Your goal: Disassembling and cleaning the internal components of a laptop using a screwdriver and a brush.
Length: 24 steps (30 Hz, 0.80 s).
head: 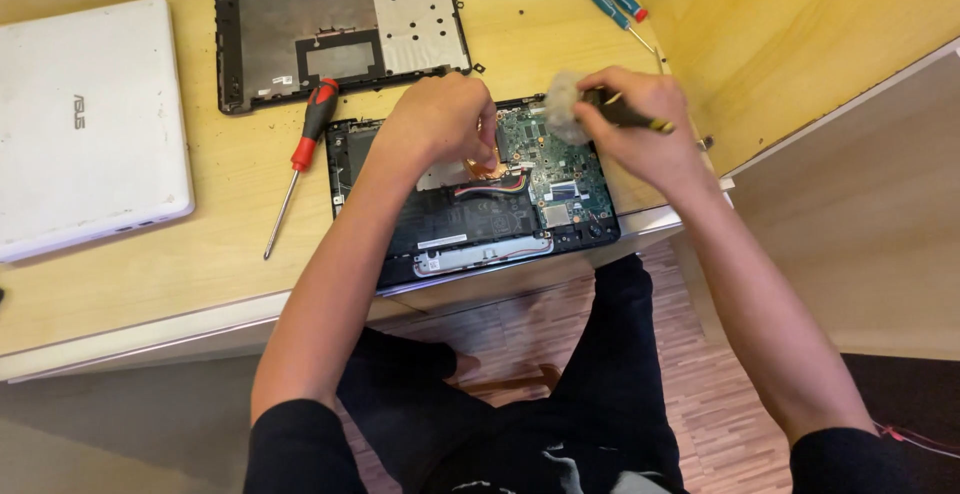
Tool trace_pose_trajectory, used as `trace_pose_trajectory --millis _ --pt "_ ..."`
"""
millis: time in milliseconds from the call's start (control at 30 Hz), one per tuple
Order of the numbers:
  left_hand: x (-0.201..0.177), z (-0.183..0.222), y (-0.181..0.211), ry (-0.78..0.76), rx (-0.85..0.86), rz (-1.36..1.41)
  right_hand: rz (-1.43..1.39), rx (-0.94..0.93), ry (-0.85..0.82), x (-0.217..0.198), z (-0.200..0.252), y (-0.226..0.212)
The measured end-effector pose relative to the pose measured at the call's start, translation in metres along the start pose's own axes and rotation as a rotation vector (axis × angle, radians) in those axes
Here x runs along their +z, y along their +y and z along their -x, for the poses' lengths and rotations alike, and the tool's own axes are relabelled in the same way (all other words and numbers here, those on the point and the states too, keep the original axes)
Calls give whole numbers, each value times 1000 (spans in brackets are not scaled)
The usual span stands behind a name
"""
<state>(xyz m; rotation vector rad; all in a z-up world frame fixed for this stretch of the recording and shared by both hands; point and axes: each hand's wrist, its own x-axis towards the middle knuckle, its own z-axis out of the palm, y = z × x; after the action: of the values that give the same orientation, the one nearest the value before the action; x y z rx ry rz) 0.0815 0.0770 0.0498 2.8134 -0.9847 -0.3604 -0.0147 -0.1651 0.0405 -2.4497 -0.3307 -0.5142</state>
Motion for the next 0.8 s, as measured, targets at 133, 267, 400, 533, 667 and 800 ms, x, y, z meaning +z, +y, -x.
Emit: trace_pose_trajectory --millis 133,267,400,533,667,800 --pt "-1 -9 -9 -35 78 267 -70 -10 -172 0 2 -30" --pt "4 -8 -19 -20 158 458 -242 533 -517 -13 -13 -29" --pt "8 -8 -31 -63 176 517 92 377 -212 19 -37 12" --pt "12 -10 -38 -66 181 595 -60 128 -205 8 -16 -43" --pt "13 -10 -38 -82 166 647 45 463 -479 -27 -10 -37" --pt "12 -9 -41 -77 169 650 396 156 -332 -26 0 -37"
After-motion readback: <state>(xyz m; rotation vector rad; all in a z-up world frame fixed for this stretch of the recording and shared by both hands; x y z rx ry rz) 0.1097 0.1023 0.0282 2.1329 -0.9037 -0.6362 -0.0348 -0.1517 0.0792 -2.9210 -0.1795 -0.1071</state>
